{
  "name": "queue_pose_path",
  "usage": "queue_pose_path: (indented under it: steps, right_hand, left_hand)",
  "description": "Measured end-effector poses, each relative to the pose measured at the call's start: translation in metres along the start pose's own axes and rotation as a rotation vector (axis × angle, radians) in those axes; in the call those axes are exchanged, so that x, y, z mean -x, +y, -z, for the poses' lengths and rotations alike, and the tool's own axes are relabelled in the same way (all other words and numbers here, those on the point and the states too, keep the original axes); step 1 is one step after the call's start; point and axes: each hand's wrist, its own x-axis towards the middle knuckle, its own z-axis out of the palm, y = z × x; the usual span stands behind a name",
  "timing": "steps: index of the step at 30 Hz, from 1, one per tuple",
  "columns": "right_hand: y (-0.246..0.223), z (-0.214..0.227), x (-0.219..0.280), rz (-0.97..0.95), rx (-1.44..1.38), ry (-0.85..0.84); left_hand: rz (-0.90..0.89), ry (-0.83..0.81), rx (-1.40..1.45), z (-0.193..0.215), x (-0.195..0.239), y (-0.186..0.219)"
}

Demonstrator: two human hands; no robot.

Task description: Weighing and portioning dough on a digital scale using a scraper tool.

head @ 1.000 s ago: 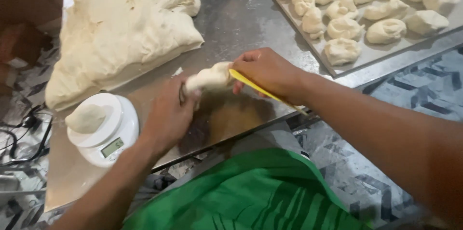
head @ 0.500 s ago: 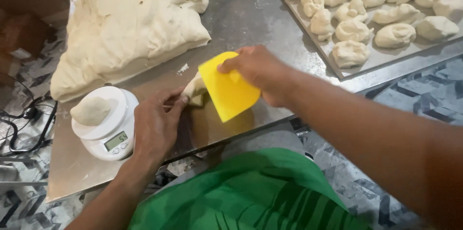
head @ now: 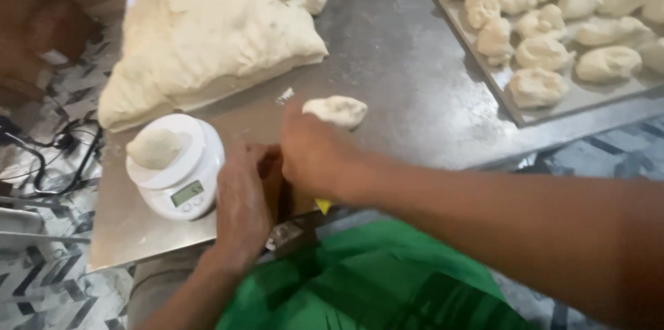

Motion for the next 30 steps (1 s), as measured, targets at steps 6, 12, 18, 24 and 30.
queue_pose_path:
  steps: [6, 12, 18, 24, 30]
  right_hand:
    - [0.013, -0.021, -0.034, 0.094, 0.048, -0.020]
    - [0.039, -0.010, -0.026, 0.002, -0.295, -0.056]
    - [0.054, -0.006, -0.024, -0.149, -0.850, -0.131]
    - [0.026, 0.031, -0.001, -0.243, -0.859, -0.264]
    - [-0.002, 0.058, 0.026, -0.333, -0.921, -0.233]
  left_hand:
    - [0.057, -0.023, -0.110, 0.013, -0.010, -0.011]
    - [0.553, 0.136, -0.363, 0.093, -0.038, -0.001]
    - [0.669, 0.090, -0.477, 0.136, -0.044, -0.060]
    - [0.562, -0.039, -0.536, 0.111, -0.064, -0.032]
    - [0.582, -0.335, 0.331, 0.037, -0.076, 0.030]
